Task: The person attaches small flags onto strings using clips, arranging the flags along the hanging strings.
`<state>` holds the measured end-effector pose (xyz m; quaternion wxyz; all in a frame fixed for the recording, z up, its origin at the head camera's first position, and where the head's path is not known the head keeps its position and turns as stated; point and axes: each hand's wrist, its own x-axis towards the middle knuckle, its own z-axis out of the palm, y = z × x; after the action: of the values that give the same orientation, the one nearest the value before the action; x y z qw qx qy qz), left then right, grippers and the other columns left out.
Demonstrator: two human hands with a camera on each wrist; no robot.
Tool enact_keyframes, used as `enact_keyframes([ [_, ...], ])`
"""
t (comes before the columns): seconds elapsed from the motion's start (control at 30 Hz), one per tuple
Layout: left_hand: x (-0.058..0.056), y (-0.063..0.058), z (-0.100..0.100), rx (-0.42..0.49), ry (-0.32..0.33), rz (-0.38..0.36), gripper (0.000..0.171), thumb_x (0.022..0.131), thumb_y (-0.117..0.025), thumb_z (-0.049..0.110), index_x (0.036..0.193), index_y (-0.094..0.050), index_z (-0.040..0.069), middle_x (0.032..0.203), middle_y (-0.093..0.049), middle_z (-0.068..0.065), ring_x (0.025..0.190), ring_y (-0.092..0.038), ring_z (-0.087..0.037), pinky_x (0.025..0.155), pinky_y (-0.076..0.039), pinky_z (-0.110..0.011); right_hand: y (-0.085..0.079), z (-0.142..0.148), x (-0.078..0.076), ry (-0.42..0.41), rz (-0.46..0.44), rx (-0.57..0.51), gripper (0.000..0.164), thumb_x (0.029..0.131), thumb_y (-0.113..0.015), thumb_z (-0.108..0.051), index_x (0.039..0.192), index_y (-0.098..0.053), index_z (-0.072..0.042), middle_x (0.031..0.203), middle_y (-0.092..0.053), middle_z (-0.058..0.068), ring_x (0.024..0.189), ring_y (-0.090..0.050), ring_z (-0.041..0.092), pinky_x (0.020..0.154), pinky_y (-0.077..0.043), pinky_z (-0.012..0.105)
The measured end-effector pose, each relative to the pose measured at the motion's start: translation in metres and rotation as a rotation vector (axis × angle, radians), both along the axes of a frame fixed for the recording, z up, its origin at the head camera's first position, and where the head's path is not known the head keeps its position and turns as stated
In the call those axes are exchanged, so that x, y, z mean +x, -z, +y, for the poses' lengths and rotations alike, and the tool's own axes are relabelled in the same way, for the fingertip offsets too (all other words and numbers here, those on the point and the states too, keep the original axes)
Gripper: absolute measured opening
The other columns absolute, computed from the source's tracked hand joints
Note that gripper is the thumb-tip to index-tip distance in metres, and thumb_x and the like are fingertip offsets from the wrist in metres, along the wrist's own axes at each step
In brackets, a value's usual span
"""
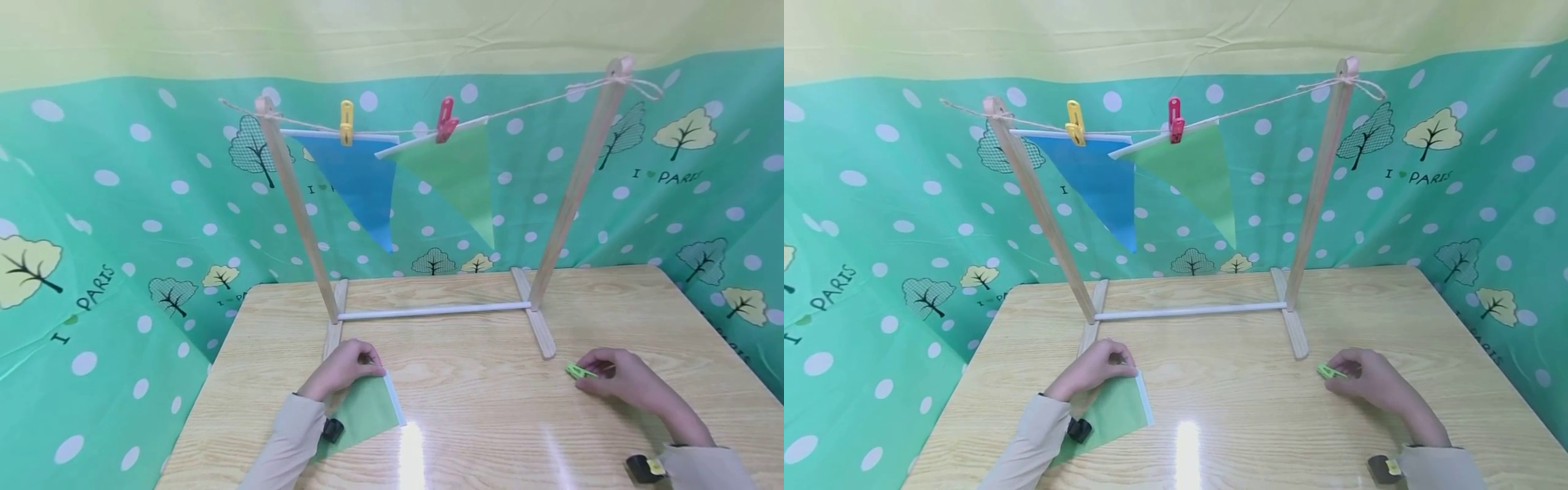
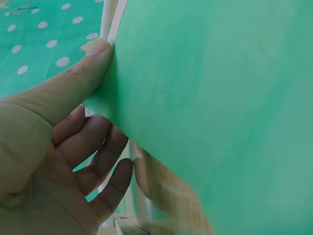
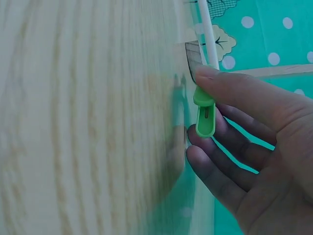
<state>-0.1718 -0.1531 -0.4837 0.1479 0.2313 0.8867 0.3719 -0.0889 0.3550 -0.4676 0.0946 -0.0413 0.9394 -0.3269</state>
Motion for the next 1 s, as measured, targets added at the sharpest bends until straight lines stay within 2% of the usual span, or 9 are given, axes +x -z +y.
enact_keyframes([
  [0.23,-0.001,-0.005,-0.003,0.045,0.032,-0.023,0.01,0.087,-0.078,0.024,0.082,-0.074,0.015,0.076,-0.067,0.007,0.07,-0.056,-0.007,0.065,-0.048,-0.02,-0.002,-0.001,0.0,0.002,0.008,-0.019,0.032,0.083,-0.081,-0.028,0.104,-0.071,-0.007,0.097,-0.068,0.003,0.082,-0.057,0.002,0.07,-0.053,0.022],
  [0.57,-0.004,-0.01,-0.005,0.067,0.11,-0.045,0.013,0.094,-0.07,0.026,0.096,-0.079,0.016,0.094,-0.075,0.003,0.081,-0.06,-0.005,0.071,-0.048,-0.02,-0.006,0.002,0.0,-0.056,0.107,-0.076,0.021,0.088,-0.077,-0.023,0.104,-0.074,-0.01,0.102,-0.072,0.005,0.084,-0.06,-0.004,0.071,-0.055,0.023],
  [0.73,-0.004,-0.02,-0.004,0.174,0.116,-0.098,0.016,0.094,-0.07,0.022,0.101,-0.077,0.01,0.098,-0.074,-0.003,0.085,-0.062,-0.009,0.074,-0.05,-0.021,-0.009,0.003,0.0,-0.065,0.14,-0.061,0.019,0.089,-0.075,-0.021,0.105,-0.074,-0.01,0.103,-0.072,0.006,0.084,-0.06,-0.005,0.073,-0.055,0.023],
  [0.87,-0.002,-0.03,-0.004,0.221,0.114,-0.096,0.015,0.094,-0.07,0.021,0.102,-0.076,0.01,0.098,-0.074,-0.004,0.085,-0.063,-0.009,0.075,-0.051,-0.022,-0.012,0.003,0.0,-0.057,0.17,-0.063,0.019,0.092,-0.072,-0.021,0.107,-0.074,-0.009,0.105,-0.072,0.008,0.087,-0.058,-0.008,0.071,-0.055,0.023],
  [1.0,-0.001,-0.037,-0.005,0.245,0.094,-0.094,0.014,0.094,-0.07,0.022,0.102,-0.075,0.012,0.099,-0.072,-0.001,0.087,-0.063,-0.01,0.079,-0.051,-0.023,-0.016,0.002,-0.002,-0.057,0.238,-0.063,0.016,0.095,-0.069,-0.019,0.108,-0.075,-0.012,0.102,-0.072,0.004,0.089,-0.057,-0.01,0.069,-0.054,0.023],
])
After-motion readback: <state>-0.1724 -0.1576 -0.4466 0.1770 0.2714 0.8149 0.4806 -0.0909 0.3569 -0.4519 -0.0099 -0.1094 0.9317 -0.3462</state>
